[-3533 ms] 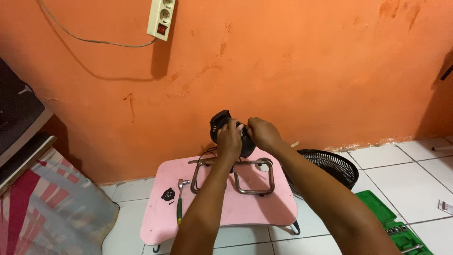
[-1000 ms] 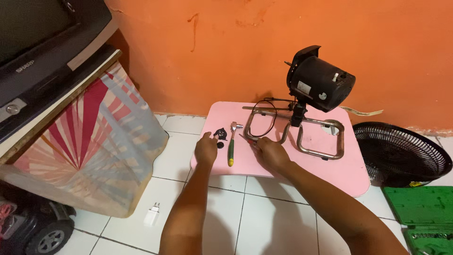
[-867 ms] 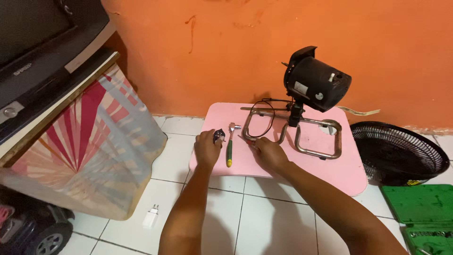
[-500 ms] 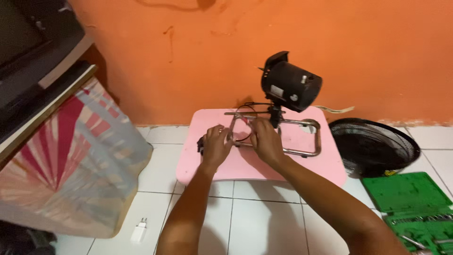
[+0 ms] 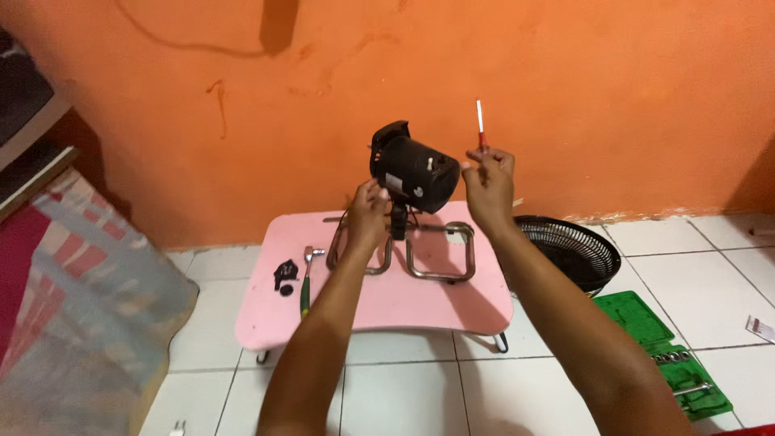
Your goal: The person disassembles a fan motor mounted on a metal stand. They use a socket wrench and a screwdriver to remove screws and detach the motor housing, exposing the internal fan blades and wiring.
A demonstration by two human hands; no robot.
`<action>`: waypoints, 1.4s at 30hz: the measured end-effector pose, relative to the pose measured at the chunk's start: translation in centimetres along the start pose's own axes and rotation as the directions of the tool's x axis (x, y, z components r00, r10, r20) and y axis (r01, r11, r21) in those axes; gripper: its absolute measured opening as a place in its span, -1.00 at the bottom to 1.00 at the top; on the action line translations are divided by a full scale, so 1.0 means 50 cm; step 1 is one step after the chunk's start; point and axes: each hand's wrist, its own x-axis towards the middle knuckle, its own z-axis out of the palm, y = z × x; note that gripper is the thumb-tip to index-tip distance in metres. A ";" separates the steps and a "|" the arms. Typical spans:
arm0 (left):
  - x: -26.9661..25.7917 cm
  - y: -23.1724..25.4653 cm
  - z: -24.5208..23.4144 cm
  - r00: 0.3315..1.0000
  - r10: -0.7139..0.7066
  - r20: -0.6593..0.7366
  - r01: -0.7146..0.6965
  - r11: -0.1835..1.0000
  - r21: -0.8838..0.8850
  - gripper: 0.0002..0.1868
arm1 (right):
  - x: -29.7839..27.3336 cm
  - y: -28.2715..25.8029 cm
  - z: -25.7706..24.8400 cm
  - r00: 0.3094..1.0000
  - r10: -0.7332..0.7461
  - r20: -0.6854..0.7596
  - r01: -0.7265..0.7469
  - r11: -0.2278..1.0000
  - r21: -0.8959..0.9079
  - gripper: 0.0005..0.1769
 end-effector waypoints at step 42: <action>0.008 0.035 0.029 0.990 0.125 -0.059 -0.104 0.955 0.279 -0.32 | -0.053 -0.034 0.055 0.923 0.309 0.228 -0.306 0.951 -0.049 0.35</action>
